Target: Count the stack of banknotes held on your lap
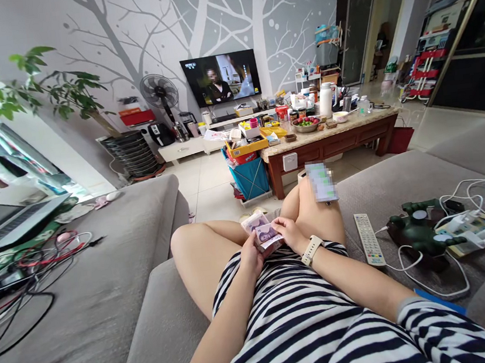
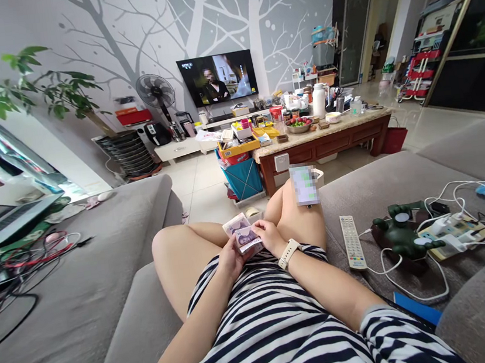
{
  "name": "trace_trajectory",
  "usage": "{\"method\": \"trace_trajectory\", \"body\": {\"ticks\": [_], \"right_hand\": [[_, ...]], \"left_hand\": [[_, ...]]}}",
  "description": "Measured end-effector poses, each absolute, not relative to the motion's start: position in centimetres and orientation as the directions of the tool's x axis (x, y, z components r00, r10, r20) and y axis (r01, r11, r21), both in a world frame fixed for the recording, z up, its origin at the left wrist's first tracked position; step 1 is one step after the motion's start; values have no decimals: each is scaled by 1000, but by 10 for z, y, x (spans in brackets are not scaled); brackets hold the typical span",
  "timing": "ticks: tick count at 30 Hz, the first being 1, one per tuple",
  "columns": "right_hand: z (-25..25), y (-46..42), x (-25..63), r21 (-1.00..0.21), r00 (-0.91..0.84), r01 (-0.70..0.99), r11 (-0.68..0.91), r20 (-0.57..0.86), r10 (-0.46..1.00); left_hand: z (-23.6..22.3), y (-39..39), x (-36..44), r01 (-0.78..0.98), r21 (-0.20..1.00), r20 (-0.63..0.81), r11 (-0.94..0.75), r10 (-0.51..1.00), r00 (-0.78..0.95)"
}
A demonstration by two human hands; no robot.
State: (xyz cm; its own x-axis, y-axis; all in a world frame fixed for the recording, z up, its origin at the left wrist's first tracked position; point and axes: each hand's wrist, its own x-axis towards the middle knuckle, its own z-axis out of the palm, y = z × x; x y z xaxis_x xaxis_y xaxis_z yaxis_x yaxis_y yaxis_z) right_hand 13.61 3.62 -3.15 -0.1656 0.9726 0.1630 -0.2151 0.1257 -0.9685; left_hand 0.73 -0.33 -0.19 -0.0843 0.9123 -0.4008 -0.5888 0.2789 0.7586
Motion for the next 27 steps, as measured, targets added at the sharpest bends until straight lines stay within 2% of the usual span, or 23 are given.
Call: {"method": "trace_trajectory", "body": {"ticks": [15,23,27], "right_hand": [[-32,35,134,-964,-223,-255,81,140,965],[-33,38,135,-984,-67,-144,109,120,990],[-34,40,136,-987,-58,-116,114,121,991]], "left_hand": [[-18,4,5,-641,733,-338,229,940,-51],[-22,2,2,-572,792,-301,215,952,-59],[-21,3,3,-583,782,-321,220,944,-76]]}}
